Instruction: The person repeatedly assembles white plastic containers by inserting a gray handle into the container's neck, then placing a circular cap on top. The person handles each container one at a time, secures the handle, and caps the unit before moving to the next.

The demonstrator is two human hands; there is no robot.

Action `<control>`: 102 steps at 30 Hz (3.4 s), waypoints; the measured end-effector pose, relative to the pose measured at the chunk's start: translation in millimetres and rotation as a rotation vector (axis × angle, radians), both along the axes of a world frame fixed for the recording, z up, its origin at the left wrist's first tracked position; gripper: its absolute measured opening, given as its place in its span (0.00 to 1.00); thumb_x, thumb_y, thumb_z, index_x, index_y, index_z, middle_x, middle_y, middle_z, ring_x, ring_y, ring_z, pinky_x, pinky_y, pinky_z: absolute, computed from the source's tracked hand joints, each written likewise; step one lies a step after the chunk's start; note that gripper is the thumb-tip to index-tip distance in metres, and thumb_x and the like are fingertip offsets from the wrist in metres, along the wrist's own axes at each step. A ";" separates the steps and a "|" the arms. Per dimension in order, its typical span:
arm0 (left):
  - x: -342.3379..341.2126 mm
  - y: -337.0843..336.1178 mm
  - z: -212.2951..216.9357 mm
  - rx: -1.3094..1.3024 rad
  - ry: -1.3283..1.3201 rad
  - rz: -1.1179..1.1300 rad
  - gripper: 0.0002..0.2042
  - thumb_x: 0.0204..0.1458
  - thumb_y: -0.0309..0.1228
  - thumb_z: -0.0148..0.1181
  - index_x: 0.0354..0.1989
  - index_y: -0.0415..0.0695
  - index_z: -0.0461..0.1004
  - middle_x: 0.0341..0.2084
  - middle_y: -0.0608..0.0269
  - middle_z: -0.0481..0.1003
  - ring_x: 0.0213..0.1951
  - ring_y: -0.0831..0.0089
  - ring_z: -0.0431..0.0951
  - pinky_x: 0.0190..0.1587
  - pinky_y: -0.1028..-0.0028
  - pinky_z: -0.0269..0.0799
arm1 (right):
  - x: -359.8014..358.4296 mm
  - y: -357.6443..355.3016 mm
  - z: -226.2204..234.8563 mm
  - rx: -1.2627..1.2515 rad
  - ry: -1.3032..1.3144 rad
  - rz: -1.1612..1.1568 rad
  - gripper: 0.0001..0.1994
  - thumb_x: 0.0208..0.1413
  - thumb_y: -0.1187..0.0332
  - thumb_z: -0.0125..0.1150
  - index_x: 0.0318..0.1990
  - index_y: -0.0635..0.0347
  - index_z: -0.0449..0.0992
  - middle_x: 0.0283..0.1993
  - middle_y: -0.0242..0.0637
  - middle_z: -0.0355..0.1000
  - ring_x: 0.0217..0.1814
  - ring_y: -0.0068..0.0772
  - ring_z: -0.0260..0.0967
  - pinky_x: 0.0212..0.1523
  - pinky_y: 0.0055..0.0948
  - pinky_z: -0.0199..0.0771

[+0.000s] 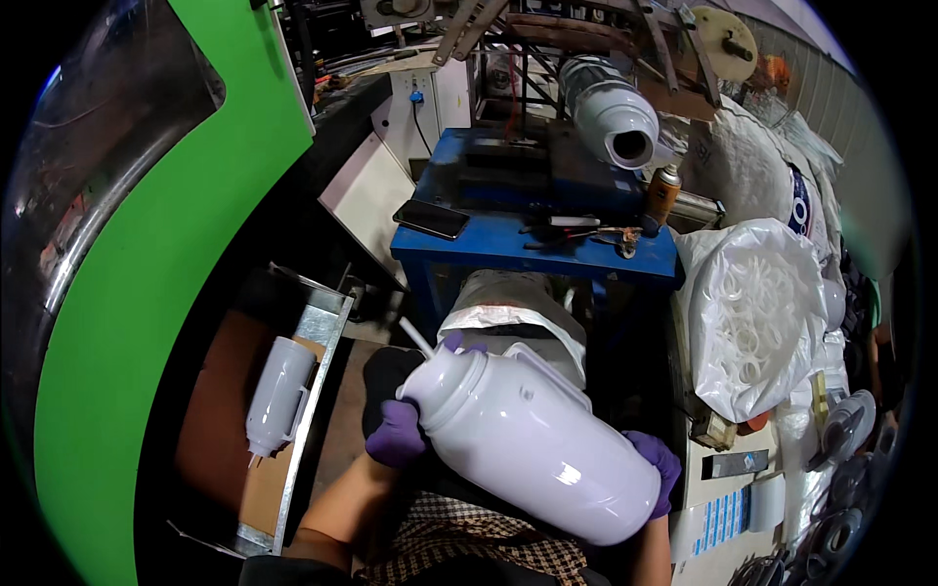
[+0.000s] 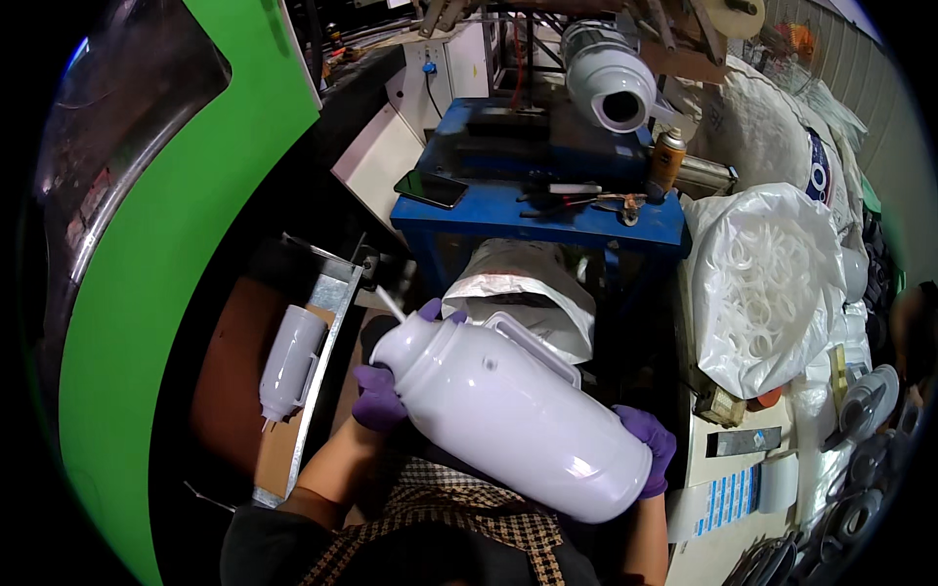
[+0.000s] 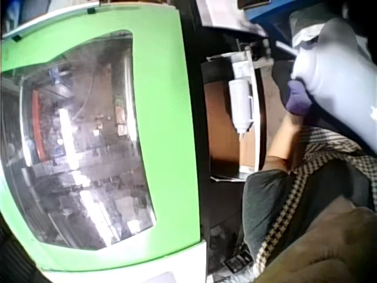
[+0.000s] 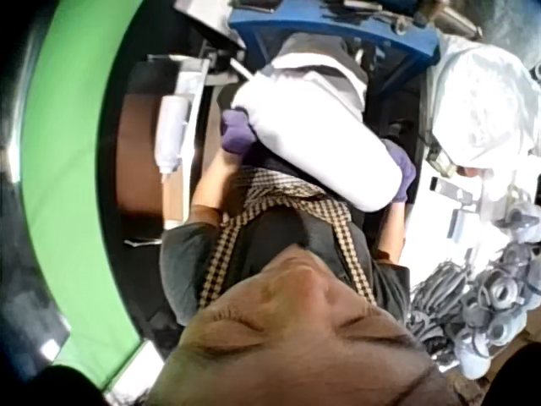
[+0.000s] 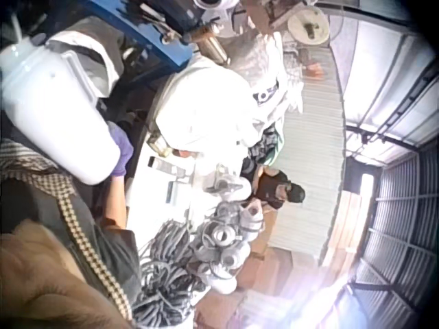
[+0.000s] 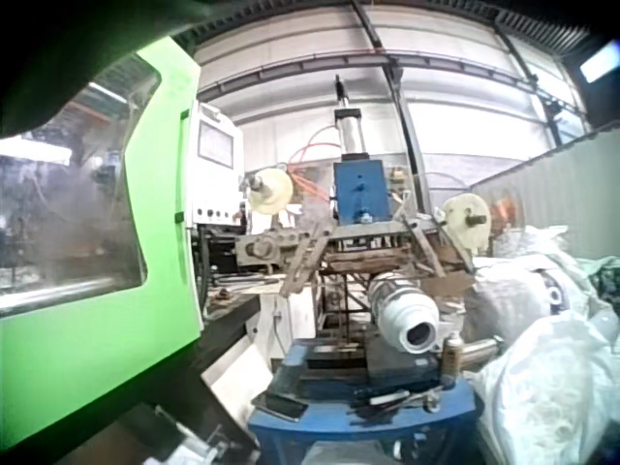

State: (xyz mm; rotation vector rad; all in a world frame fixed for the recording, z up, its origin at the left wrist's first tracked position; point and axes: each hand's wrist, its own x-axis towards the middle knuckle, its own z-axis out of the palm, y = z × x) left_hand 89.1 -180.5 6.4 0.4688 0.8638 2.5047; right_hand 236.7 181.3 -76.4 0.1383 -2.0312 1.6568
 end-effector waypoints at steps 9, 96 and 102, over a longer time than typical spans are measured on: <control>-25.9 15.0 24.7 -0.781 0.827 0.189 0.44 0.28 0.43 0.85 0.59 0.41 0.73 0.56 0.56 0.72 0.61 0.62 0.72 0.62 0.64 0.68 | -32.0 14.7 -7.2 0.913 -0.233 -0.300 0.22 0.56 0.77 0.61 0.59 0.55 0.77 0.62 0.47 0.73 0.58 0.50 0.76 0.56 0.38 0.78; 10.2 127.8 -80.0 -1.060 1.430 0.300 0.26 0.42 0.36 0.70 0.53 0.43 0.75 0.55 0.54 0.75 0.62 0.50 0.70 0.70 0.48 0.53 | -28.9 -100.0 11.5 0.522 -0.350 0.105 0.17 0.47 0.75 0.59 0.47 0.65 0.75 0.42 0.56 0.74 0.47 0.61 0.74 0.49 0.48 0.75; 23.3 107.6 -42.3 -0.871 1.638 0.555 0.32 0.42 0.50 0.75 0.51 0.43 0.71 0.52 0.54 0.75 0.57 0.49 0.73 0.67 0.41 0.59 | 92.5 -34.5 64.6 0.378 0.028 -0.360 0.12 0.53 0.74 0.72 0.45 0.62 0.82 0.48 0.44 0.80 0.52 0.47 0.78 0.54 0.42 0.77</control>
